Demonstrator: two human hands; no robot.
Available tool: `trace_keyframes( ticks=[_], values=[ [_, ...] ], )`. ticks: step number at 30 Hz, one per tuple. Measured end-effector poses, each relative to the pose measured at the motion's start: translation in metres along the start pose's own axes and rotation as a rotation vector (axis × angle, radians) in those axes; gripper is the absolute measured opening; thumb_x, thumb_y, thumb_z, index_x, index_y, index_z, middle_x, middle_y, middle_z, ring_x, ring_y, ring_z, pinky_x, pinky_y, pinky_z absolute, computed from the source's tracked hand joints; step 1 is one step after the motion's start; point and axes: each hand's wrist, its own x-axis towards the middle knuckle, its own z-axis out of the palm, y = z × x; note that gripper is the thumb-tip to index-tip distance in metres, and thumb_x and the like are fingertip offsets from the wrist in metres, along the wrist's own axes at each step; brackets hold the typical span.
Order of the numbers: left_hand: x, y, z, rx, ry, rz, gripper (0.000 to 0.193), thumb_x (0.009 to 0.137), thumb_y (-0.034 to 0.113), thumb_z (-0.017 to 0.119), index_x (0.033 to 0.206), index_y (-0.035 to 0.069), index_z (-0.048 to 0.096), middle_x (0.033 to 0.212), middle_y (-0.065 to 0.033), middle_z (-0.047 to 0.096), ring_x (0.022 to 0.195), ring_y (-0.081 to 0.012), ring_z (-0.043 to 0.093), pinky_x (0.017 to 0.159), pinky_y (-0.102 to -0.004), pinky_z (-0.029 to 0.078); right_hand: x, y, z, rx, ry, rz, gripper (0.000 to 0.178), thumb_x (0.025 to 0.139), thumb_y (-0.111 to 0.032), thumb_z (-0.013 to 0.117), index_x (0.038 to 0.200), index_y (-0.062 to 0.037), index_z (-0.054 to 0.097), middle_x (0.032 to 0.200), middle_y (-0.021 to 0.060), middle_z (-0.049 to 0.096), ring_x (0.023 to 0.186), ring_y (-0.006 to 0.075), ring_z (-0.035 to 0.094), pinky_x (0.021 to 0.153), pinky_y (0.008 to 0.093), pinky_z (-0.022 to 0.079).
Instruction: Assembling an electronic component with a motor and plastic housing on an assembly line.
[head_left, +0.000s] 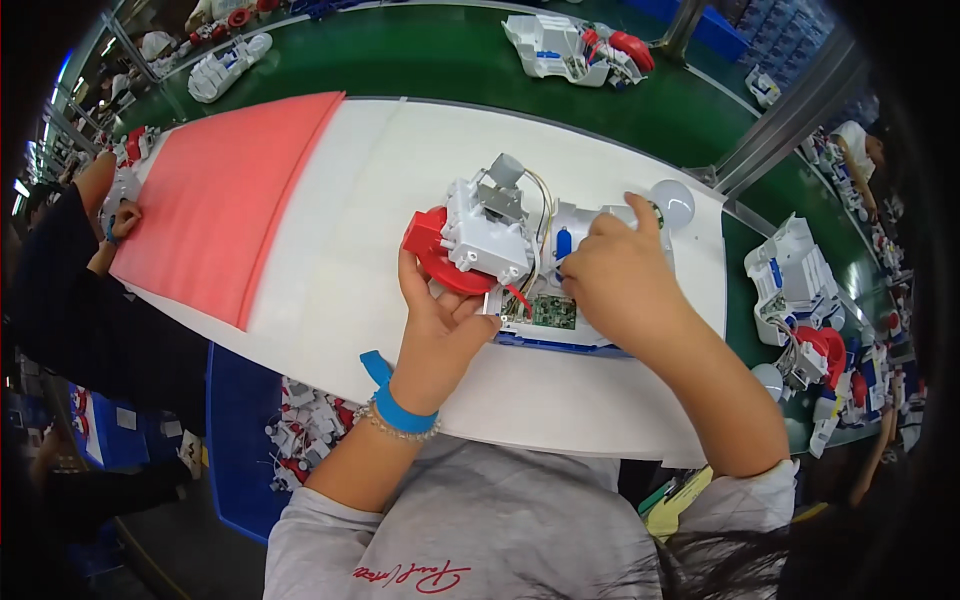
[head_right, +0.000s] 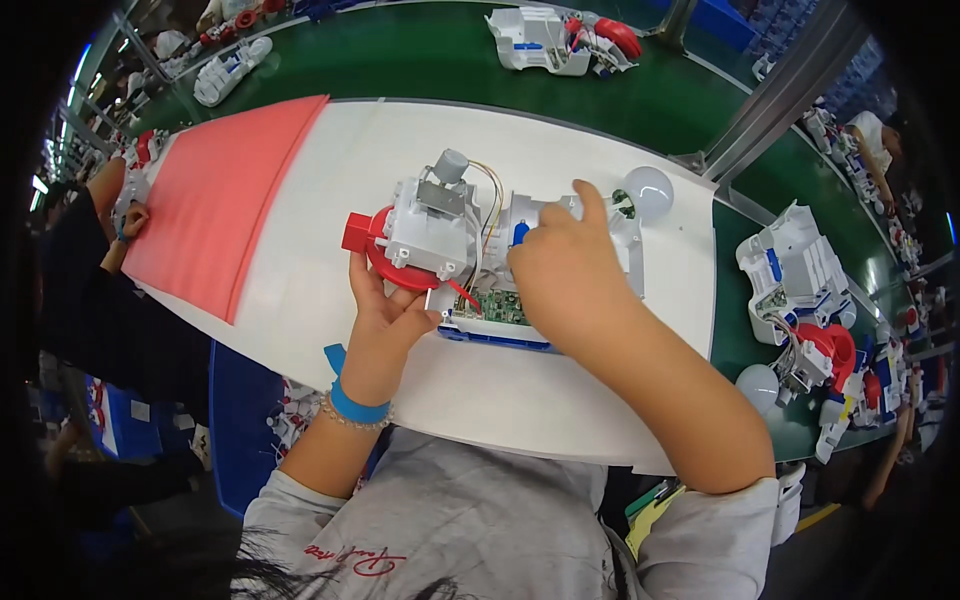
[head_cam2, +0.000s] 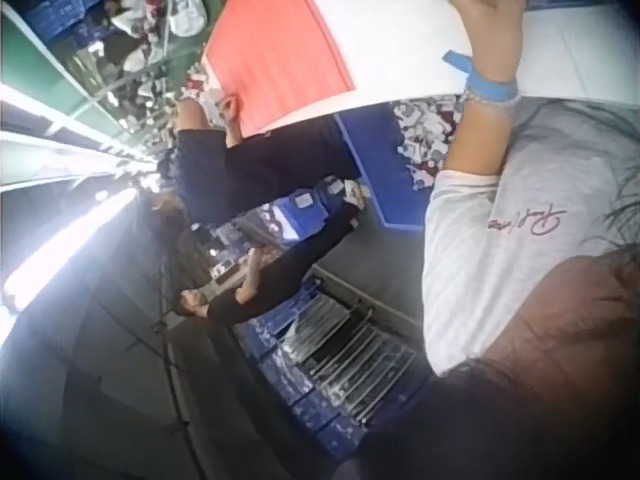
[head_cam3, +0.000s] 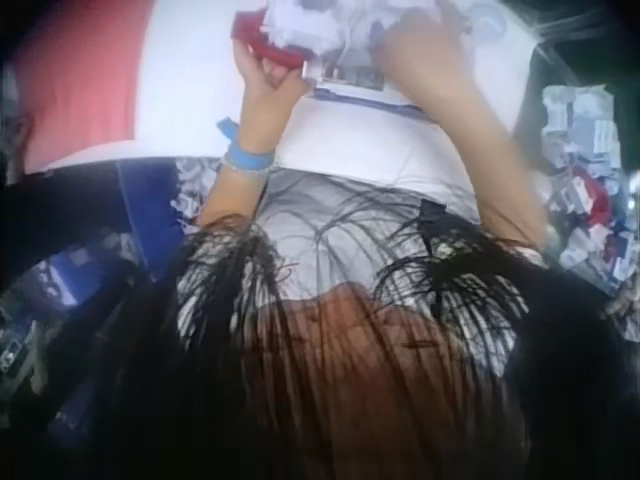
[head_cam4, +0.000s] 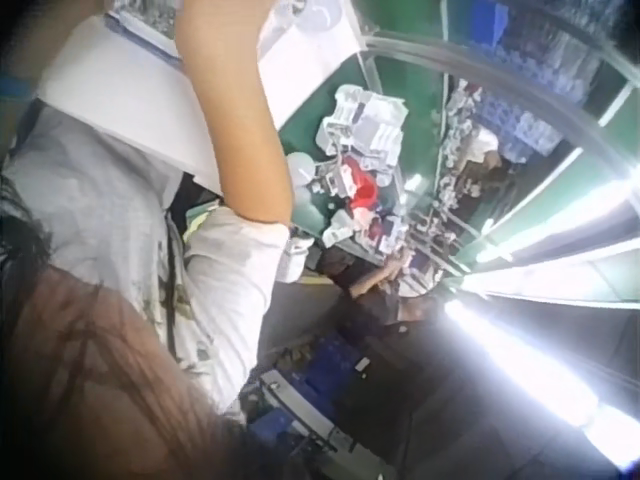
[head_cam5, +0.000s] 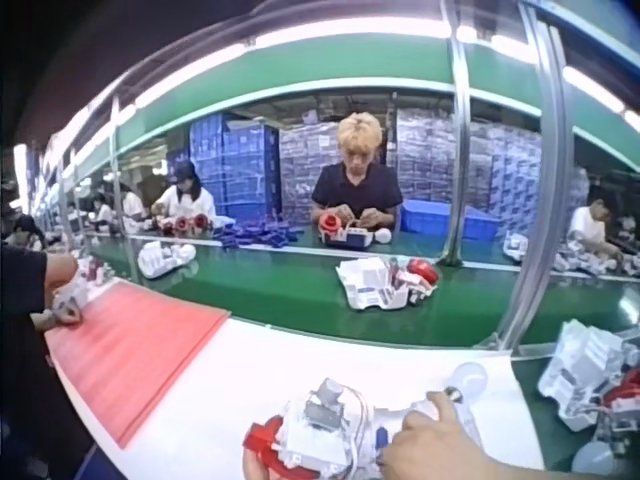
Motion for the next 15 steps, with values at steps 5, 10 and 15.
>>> trace_keyframes(
  ticks=[5, 10, 15],
  values=[
    [0.015, 0.012, 0.001, 0.155, 0.135, -0.051, 0.075, 0.082, 0.013, 0.059, 0.133, 0.011, 0.005, 0.125, -0.0139, 0.038, 0.109, -0.0226, 0.050, 0.085, -0.0341, 0.048, 0.004, -0.007, 0.011, 0.148, -0.082, -0.012, 0.006, 0.074, -0.016, 0.064, 0.075, -0.0126, 0.069, 0.067, 0.0058, 0.059, 0.083, 0.0199, 0.055, 0.103, 0.0533, 0.019],
    [0.032, 0.020, 0.001, 0.130, 0.197, -0.138, 0.072, 0.080, 0.017, 0.066, 0.127, 0.004, 0.012, 0.117, -0.0163, 0.044, 0.099, -0.0202, 0.055, 0.070, -0.0335, 0.055, 0.006, 0.001, 0.007, 0.425, -0.159, 0.049, 0.008, 0.075, -0.016, 0.064, 0.080, -0.0127, 0.069, 0.069, 0.0063, 0.060, 0.082, 0.0211, 0.056, 0.103, 0.0514, 0.018],
    [0.024, 0.004, -0.004, 0.132, 0.195, 0.117, 0.077, 0.075, 0.004, 0.064, 0.131, 0.007, 0.011, 0.121, -0.0153, 0.039, 0.107, -0.0216, 0.049, 0.083, -0.0342, 0.049, 0.006, 0.001, 0.004, 0.428, -0.116, 0.007, 0.008, 0.075, -0.013, 0.061, 0.079, -0.0110, 0.068, 0.067, 0.0076, 0.061, 0.078, 0.0224, 0.057, 0.103, 0.0503, 0.018]
  ],
)
